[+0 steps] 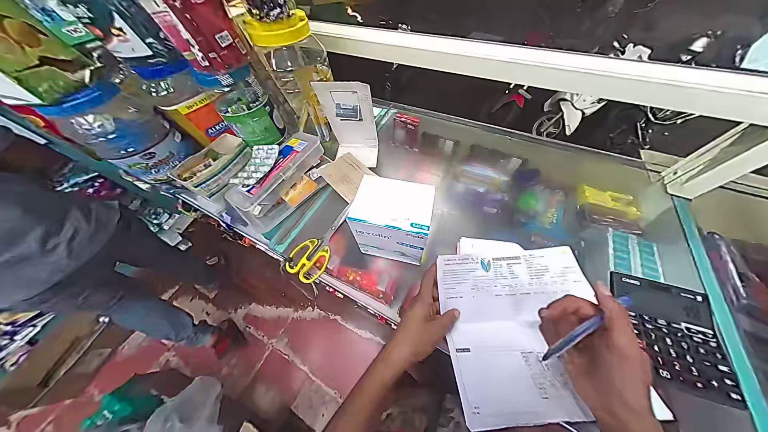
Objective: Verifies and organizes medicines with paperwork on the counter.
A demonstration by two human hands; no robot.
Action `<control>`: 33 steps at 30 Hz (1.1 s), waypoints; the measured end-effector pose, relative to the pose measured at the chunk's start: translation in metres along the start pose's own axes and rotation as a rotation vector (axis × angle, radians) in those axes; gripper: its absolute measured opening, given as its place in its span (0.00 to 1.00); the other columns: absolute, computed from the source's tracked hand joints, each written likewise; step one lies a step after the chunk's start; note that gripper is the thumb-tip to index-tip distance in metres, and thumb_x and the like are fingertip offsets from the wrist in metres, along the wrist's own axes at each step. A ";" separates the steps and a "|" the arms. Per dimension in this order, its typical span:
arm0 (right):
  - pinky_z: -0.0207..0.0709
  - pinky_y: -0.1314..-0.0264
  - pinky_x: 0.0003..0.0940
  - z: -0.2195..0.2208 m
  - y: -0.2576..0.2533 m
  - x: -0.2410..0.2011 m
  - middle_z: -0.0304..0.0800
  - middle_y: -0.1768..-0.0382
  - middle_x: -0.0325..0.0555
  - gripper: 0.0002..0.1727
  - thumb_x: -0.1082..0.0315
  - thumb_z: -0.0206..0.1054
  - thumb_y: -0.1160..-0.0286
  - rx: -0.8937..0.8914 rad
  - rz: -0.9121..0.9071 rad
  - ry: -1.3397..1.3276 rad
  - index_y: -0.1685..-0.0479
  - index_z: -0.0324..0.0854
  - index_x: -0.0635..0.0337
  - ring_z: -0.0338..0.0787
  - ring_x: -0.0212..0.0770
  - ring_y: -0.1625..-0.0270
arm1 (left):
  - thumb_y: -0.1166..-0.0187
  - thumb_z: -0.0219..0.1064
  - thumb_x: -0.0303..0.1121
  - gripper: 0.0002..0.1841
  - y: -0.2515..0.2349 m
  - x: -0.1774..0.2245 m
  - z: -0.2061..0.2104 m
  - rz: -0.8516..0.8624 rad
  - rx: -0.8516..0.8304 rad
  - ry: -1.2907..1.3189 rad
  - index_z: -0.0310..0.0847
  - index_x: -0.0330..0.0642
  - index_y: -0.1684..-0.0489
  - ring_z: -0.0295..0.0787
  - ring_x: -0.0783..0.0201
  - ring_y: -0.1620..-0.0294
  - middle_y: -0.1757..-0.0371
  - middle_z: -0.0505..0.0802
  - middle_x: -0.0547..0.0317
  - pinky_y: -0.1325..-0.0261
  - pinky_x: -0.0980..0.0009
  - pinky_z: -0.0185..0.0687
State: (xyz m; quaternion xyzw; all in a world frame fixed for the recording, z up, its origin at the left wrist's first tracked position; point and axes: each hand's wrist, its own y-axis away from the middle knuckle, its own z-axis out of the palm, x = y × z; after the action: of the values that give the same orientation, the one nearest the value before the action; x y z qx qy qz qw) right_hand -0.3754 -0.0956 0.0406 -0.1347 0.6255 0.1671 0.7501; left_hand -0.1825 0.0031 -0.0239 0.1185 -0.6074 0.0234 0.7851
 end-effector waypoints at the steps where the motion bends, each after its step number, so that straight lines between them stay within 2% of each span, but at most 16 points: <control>1: 0.67 0.87 0.13 0.001 -0.002 -0.008 0.86 0.87 0.24 0.39 0.48 0.29 0.05 0.020 -0.043 0.024 0.77 0.87 0.42 0.76 0.17 0.89 | 0.24 0.67 0.18 0.45 0.004 -0.002 0.003 0.089 0.090 -0.092 0.38 0.32 0.07 0.95 0.62 0.44 0.33 0.87 0.42 0.40 0.64 0.92; 3: 0.74 0.82 0.13 0.002 -0.011 -0.026 0.90 0.82 0.23 0.26 0.55 0.48 0.06 -0.040 -0.221 0.078 0.72 0.89 0.41 0.81 0.18 0.84 | 0.29 0.76 0.28 0.44 0.012 -0.008 0.004 0.416 0.356 -0.377 0.53 0.22 0.13 0.92 0.60 0.38 0.30 0.85 0.36 0.37 0.66 0.90; 5: 0.81 0.71 0.13 0.012 -0.027 -0.044 0.91 0.73 0.19 0.12 0.53 0.63 0.14 -0.164 -0.450 0.240 0.68 0.86 0.35 0.87 0.17 0.74 | 0.33 0.79 0.41 0.47 0.016 -0.005 -0.006 0.691 0.678 -0.595 0.59 0.20 0.18 0.81 0.53 0.27 0.25 0.79 0.28 0.28 0.63 0.79; 7: 0.84 0.58 0.13 0.037 -0.044 -0.060 0.91 0.63 0.19 0.10 0.50 0.61 0.13 -0.256 -0.670 0.488 0.58 0.84 0.38 0.89 0.16 0.62 | 0.37 0.81 0.53 0.56 0.015 0.012 -0.020 0.789 0.917 -0.724 0.54 0.21 0.16 0.64 0.43 0.15 0.18 0.66 0.19 0.15 0.55 0.62; 9: 0.87 0.45 0.25 0.071 -0.068 -0.068 0.95 0.49 0.39 0.18 0.55 0.56 0.09 -0.347 -0.870 0.764 0.43 0.85 0.56 0.94 0.29 0.49 | 0.48 0.82 0.63 0.69 -0.001 0.031 -0.033 0.754 1.067 -0.819 0.45 0.15 0.15 0.48 0.25 0.11 0.15 0.52 0.09 0.11 0.40 0.46; 10: 0.86 0.46 0.35 0.092 -0.084 -0.069 0.95 0.49 0.48 0.19 0.58 0.54 0.09 -0.397 -0.947 0.892 0.38 0.85 0.60 0.94 0.38 0.50 | 0.53 0.81 0.66 0.75 -0.012 0.037 -0.037 0.702 1.106 -0.835 0.42 0.12 0.15 0.44 0.18 0.11 0.15 0.49 0.07 0.12 0.33 0.41; 11: 0.86 0.50 0.41 0.112 -0.100 -0.067 0.95 0.52 0.51 0.19 0.60 0.55 0.10 -0.466 -0.971 0.982 0.35 0.84 0.61 0.94 0.44 0.54 | 0.58 0.81 0.68 0.78 -0.024 0.041 -0.039 0.649 1.125 -0.827 0.39 0.12 0.14 0.44 0.17 0.12 0.14 0.49 0.09 0.13 0.29 0.40; 13: 0.85 0.49 0.51 0.140 -0.131 -0.063 0.94 0.54 0.54 0.18 0.63 0.60 0.12 -0.684 -0.860 1.121 0.33 0.84 0.62 0.94 0.52 0.55 | 0.62 0.82 0.68 0.80 -0.039 0.045 -0.037 0.573 1.118 -0.790 0.39 0.15 0.12 0.51 0.20 0.13 0.13 0.52 0.14 0.16 0.31 0.52; 15: 0.82 0.48 0.53 0.156 -0.150 -0.065 0.93 0.53 0.56 0.20 0.62 0.63 0.14 -0.904 -0.642 1.248 0.29 0.82 0.62 0.92 0.53 0.54 | 0.63 0.84 0.64 0.78 -0.041 0.045 -0.034 0.545 1.102 -0.758 0.40 0.17 0.11 0.59 0.23 0.16 0.14 0.57 0.15 0.22 0.34 0.63; 17: 0.80 0.50 0.52 0.165 -0.154 -0.075 0.92 0.54 0.58 0.26 0.57 0.67 0.17 -1.020 -0.554 1.324 0.26 0.80 0.63 0.90 0.52 0.55 | 0.64 0.86 0.62 0.77 -0.038 0.043 -0.035 0.563 1.103 -0.777 0.44 0.17 0.13 0.67 0.22 0.22 0.18 0.63 0.13 0.27 0.34 0.69; 21: 0.80 0.50 0.52 0.178 -0.147 -0.085 0.91 0.55 0.58 0.35 0.50 0.73 0.24 -1.099 -0.475 1.468 0.23 0.77 0.64 0.89 0.53 0.54 | 0.61 0.84 0.64 0.67 -0.037 0.032 -0.040 0.640 1.082 -0.806 0.64 0.24 0.18 0.71 0.23 0.26 0.19 0.64 0.14 0.31 0.37 0.73; 23: 0.80 0.48 0.52 0.184 -0.145 -0.090 0.90 0.53 0.59 0.39 0.47 0.75 0.26 -1.125 -0.438 1.541 0.21 0.74 0.65 0.89 0.53 0.52 | 0.58 0.84 0.63 0.58 -0.041 0.030 -0.042 0.694 1.072 -0.783 0.72 0.28 0.26 0.69 0.25 0.24 0.19 0.64 0.14 0.28 0.41 0.73; 26: 0.79 0.42 0.54 0.193 -0.140 -0.095 0.87 0.48 0.63 0.43 0.47 0.75 0.26 -1.152 -0.366 1.673 0.18 0.68 0.67 0.88 0.58 0.46 | 0.54 0.85 0.60 0.49 -0.043 0.028 -0.043 0.749 1.048 -0.764 0.74 0.28 0.38 0.67 0.25 0.21 0.19 0.62 0.12 0.25 0.44 0.72; 29: 0.78 0.52 0.55 0.196 -0.141 -0.100 0.86 0.59 0.58 0.37 0.48 0.75 0.27 -1.180 -0.382 1.681 0.27 0.75 0.67 0.87 0.56 0.54 | 0.53 0.86 0.59 0.46 -0.040 0.025 -0.043 0.798 1.032 -0.734 0.72 0.31 0.45 0.65 0.28 0.19 0.20 0.64 0.13 0.23 0.45 0.70; 31: 0.75 0.59 0.52 0.190 -0.148 -0.103 0.87 0.66 0.53 0.31 0.48 0.72 0.25 -1.184 -0.459 1.545 0.35 0.82 0.66 0.86 0.51 0.62 | 0.54 0.86 0.62 0.45 -0.036 0.021 -0.045 0.825 1.043 -0.741 0.68 0.36 0.48 0.66 0.33 0.19 0.21 0.67 0.19 0.23 0.48 0.69; 33: 0.72 0.69 0.38 0.176 -0.163 -0.101 0.86 0.76 0.43 0.20 0.52 0.66 0.28 -1.131 -0.571 1.253 0.55 0.91 0.62 0.82 0.35 0.73 | 0.53 0.86 0.62 0.45 -0.029 0.017 -0.046 0.865 1.011 -0.698 0.65 0.40 0.47 0.63 0.40 0.16 0.20 0.66 0.24 0.19 0.52 0.65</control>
State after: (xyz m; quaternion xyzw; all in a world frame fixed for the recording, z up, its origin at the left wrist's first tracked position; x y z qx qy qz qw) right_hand -0.1663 -0.1797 0.1709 -0.7023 0.6874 0.1531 0.1044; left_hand -0.1289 -0.0168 -0.0227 0.2159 -0.7287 0.5669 0.3178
